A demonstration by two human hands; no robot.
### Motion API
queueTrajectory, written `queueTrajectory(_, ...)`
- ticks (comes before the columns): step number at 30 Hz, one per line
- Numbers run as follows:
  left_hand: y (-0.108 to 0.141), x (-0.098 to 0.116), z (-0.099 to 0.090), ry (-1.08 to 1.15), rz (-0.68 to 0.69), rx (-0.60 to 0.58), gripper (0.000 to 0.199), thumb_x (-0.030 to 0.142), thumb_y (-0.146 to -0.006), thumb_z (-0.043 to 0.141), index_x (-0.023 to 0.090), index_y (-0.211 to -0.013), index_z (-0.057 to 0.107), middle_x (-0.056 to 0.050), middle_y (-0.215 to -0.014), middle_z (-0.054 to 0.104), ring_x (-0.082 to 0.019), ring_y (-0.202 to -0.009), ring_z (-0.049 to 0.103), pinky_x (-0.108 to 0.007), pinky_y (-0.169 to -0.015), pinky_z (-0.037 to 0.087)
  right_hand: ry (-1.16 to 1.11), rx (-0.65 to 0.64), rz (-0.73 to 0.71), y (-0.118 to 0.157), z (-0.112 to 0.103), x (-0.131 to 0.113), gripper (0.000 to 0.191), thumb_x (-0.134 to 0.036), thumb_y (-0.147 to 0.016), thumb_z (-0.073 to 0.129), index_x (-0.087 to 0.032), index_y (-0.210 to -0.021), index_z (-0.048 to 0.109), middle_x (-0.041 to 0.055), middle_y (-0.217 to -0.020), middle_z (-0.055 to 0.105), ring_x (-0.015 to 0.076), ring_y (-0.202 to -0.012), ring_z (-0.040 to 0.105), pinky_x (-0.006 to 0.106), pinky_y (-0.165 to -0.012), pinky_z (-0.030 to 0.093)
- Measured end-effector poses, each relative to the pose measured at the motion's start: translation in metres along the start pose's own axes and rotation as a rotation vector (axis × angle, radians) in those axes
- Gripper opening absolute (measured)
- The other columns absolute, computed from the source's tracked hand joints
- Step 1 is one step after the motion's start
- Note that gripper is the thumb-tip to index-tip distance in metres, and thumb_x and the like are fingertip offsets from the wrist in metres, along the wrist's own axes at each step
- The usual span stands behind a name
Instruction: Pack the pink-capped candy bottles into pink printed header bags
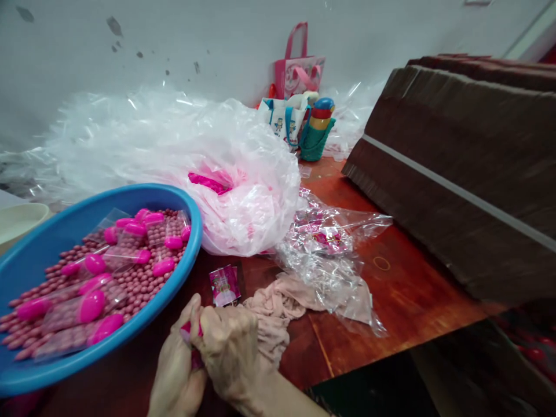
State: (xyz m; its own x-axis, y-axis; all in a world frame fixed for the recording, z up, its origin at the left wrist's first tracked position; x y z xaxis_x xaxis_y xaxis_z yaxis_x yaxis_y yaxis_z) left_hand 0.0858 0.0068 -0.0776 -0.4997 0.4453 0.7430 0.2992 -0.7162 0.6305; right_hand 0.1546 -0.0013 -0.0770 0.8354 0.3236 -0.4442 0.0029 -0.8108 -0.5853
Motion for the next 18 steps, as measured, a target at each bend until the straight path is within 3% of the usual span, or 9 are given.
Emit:
queueTrajectory(2, 0.001, 0.001, 0.003, 0.018, -0.067, -0.028, 0.016, 0.014, -0.085, 0.053, 0.017, -0.077, 0.067, -0.002, -0.077, 0.07, -0.012, -0.074, 0.066, -0.018, -0.06, 0.051, 0.033, 0.012, 0.035, -0.004, -0.001, 0.007, 0.049, -0.021, -0.097, 0.031, -0.018, -0.051, 0.048, -0.004, -0.041, 0.049, 0.0083, -0.035, 0.043, 0.025, -0.041, 0.026)
queueTrajectory(4, 0.0, 0.002, 0.001, 0.03, -0.092, -0.085, 0.024, 0.028, -0.086, 0.054, 0.015, -0.067, 0.063, 0.001, -0.058, 0.062, -0.01, -0.056, 0.059, -0.016, -0.047, 0.045, 0.06, 0.021, 0.089, -0.005, -0.004, 0.014, 0.053, -0.023, -0.099, 0.026, -0.019, -0.051, 0.048, -0.004, -0.038, 0.048, 0.0075, -0.031, 0.041, 0.026, -0.041, 0.025)
queueTrajectory(8, -0.004, 0.004, -0.006, -0.094, 0.053, -0.236, 0.052, 0.062, -0.078, 0.048, 0.016, -0.055, 0.054, 0.007, -0.039, 0.04, -0.006, -0.035, 0.03, -0.016, -0.034, 0.022, 0.118, 0.069, 0.132, -0.002, -0.012, 0.022, 0.05, -0.021, -0.098, 0.032, -0.018, -0.051, 0.049, -0.0022, -0.04, 0.048, 0.0088, -0.034, 0.044, 0.027, -0.045, 0.026)
queueTrajectory(10, -0.004, 0.003, -0.007, -0.166, 0.127, -0.253, 0.054, 0.065, -0.074, 0.05, 0.016, -0.05, 0.051, 0.007, -0.04, 0.039, -0.006, -0.038, 0.03, -0.018, -0.036, 0.024, 0.123, 0.09, 0.079, 0.003, -0.014, 0.017, 0.046, -0.018, -0.095, 0.039, -0.018, -0.05, 0.05, -0.0011, -0.04, 0.049, 0.0101, -0.035, 0.044, 0.029, -0.046, 0.025)
queueTrajectory(13, -0.003, 0.0, -0.007, -0.18, 0.184, -0.195, 0.048, 0.055, -0.068, 0.066, 0.019, -0.041, 0.045, 0.005, -0.042, 0.04, -0.01, -0.043, 0.035, -0.021, -0.043, 0.033, 0.079, 0.106, -0.061, 0.013, -0.011, 0.001, 0.043, -0.015, -0.09, 0.044, -0.019, -0.047, 0.05, 0.0003, -0.04, 0.051, 0.0113, -0.036, 0.045, 0.03, -0.045, 0.024)
queueTrajectory(15, -0.002, -0.003, -0.01, -0.169, 0.213, -0.12, 0.035, 0.039, -0.06, 0.078, 0.022, -0.044, 0.051, 0.004, -0.049, 0.05, -0.013, -0.053, 0.046, -0.023, -0.054, 0.041, 0.043, 0.102, -0.118, 0.019, -0.006, -0.007, 0.045, -0.014, -0.089, 0.041, -0.02, -0.046, 0.048, 0.0003, -0.04, 0.05, 0.0117, -0.037, 0.046, 0.03, -0.044, 0.026)
queueTrajectory(18, -0.002, -0.01, -0.016, -0.124, 0.199, -0.032, 0.021, 0.021, -0.05, 0.083, 0.023, -0.062, 0.065, -0.001, -0.075, 0.068, -0.021, -0.086, 0.06, -0.026, -0.078, 0.044, 0.014, 0.047, -0.109, 0.018, 0.001, -0.006, 0.047, -0.011, -0.092, 0.033, -0.02, -0.049, 0.049, -0.0003, -0.042, 0.051, 0.0104, -0.039, 0.048, 0.026, -0.045, 0.031)
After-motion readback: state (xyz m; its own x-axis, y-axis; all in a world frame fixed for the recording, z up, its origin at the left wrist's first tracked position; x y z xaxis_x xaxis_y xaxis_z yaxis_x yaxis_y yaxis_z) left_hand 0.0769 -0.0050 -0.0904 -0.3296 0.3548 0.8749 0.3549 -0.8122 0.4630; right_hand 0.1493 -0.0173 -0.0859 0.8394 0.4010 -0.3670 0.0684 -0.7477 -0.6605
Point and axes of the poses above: each hand's wrist, its own y-axis away from the middle knuckle, its own z-axis out of the palm, x = y × z, the point moved 1 cm from there along -y, towards the middle knuckle
